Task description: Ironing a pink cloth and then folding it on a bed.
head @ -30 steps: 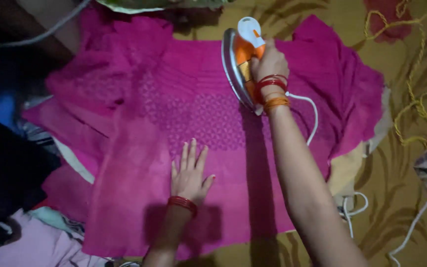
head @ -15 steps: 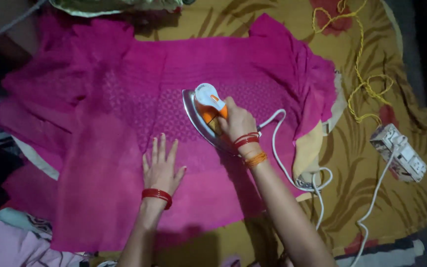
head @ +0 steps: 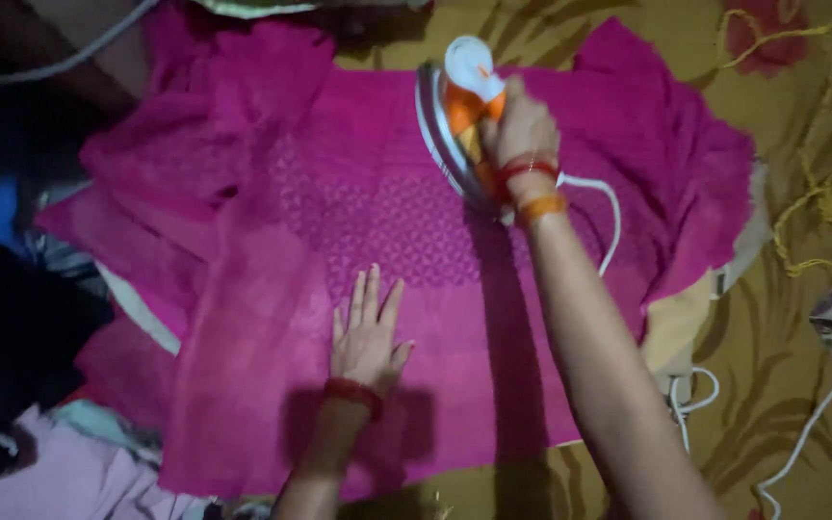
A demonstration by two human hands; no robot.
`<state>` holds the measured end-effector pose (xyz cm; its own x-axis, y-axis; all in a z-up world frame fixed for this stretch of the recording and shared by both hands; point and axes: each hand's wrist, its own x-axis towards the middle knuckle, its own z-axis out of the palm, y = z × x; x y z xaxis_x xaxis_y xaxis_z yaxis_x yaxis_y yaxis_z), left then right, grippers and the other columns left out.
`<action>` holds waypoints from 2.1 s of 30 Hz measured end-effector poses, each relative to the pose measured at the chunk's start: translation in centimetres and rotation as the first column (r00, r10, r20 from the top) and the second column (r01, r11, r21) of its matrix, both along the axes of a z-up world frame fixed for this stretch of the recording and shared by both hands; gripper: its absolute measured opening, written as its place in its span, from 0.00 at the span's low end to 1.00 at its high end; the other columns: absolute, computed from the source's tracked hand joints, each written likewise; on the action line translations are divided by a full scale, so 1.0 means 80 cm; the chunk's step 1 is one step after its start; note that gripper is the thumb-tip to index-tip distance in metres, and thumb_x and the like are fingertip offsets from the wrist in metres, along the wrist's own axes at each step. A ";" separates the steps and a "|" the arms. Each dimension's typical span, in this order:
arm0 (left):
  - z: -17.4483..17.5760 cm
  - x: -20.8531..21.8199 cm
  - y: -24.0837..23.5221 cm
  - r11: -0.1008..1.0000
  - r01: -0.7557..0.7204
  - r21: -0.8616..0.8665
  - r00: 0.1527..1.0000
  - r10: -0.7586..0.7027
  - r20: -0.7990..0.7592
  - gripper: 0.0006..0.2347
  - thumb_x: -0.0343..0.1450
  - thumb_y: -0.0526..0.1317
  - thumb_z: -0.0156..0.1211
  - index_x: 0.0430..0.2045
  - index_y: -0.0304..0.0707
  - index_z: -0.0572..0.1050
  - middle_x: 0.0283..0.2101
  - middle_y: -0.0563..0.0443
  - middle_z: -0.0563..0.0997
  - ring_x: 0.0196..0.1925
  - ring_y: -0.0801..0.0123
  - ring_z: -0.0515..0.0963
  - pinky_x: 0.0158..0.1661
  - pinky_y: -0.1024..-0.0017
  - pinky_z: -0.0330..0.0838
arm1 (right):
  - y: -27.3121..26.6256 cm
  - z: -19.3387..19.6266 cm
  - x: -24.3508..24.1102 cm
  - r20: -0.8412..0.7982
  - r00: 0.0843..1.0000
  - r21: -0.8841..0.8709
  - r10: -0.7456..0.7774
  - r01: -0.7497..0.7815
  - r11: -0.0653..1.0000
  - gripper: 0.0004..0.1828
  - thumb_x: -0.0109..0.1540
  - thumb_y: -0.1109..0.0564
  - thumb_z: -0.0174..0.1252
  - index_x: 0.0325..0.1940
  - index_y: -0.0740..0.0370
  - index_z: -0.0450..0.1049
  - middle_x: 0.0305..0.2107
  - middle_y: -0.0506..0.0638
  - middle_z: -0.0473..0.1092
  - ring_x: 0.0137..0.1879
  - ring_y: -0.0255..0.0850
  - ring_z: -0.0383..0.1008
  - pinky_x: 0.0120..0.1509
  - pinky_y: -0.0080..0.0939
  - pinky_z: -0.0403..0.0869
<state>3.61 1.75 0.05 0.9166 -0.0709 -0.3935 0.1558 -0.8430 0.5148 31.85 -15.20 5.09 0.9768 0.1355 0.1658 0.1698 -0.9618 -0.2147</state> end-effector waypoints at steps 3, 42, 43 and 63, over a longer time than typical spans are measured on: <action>-0.001 -0.005 0.004 1.000 -0.002 -0.018 1.000 0.002 0.003 0.40 0.66 0.50 0.67 0.73 0.51 0.48 0.78 0.47 0.35 0.80 0.56 0.35 0.70 0.41 0.43 | 0.003 -0.012 0.010 0.037 0.999 0.016 0.021 -0.022 1.000 0.19 0.59 0.52 0.65 0.48 0.60 0.68 0.34 0.66 0.76 0.42 0.68 0.77 0.44 0.65 0.75; -0.017 -0.025 -0.009 0.998 -0.036 0.056 0.977 0.024 0.213 0.38 0.66 0.55 0.64 0.71 0.50 0.54 0.77 0.42 0.43 0.78 0.51 0.42 0.67 0.39 0.49 | -0.233 -0.002 -0.100 0.012 0.993 0.020 -0.117 0.117 0.993 0.18 0.59 0.53 0.65 0.49 0.59 0.70 0.34 0.67 0.76 0.41 0.69 0.76 0.44 0.67 0.73; -0.018 -0.028 -0.008 0.997 -0.059 0.043 0.966 0.046 0.255 0.38 0.66 0.54 0.65 0.71 0.49 0.55 0.77 0.42 0.45 0.79 0.50 0.43 0.68 0.40 0.50 | -0.245 -0.005 -0.123 0.005 0.997 0.036 -0.079 0.079 0.996 0.18 0.59 0.54 0.64 0.49 0.59 0.69 0.34 0.67 0.75 0.41 0.69 0.76 0.44 0.66 0.73; -0.009 -0.018 -0.008 0.997 -0.050 0.060 0.977 0.036 0.210 0.39 0.65 0.53 0.67 0.71 0.48 0.54 0.77 0.40 0.43 0.79 0.49 0.42 0.68 0.39 0.49 | -0.249 -0.010 -0.104 0.068 0.962 0.021 -0.264 0.263 0.965 0.20 0.57 0.51 0.66 0.49 0.61 0.72 0.34 0.68 0.76 0.42 0.68 0.77 0.44 0.63 0.74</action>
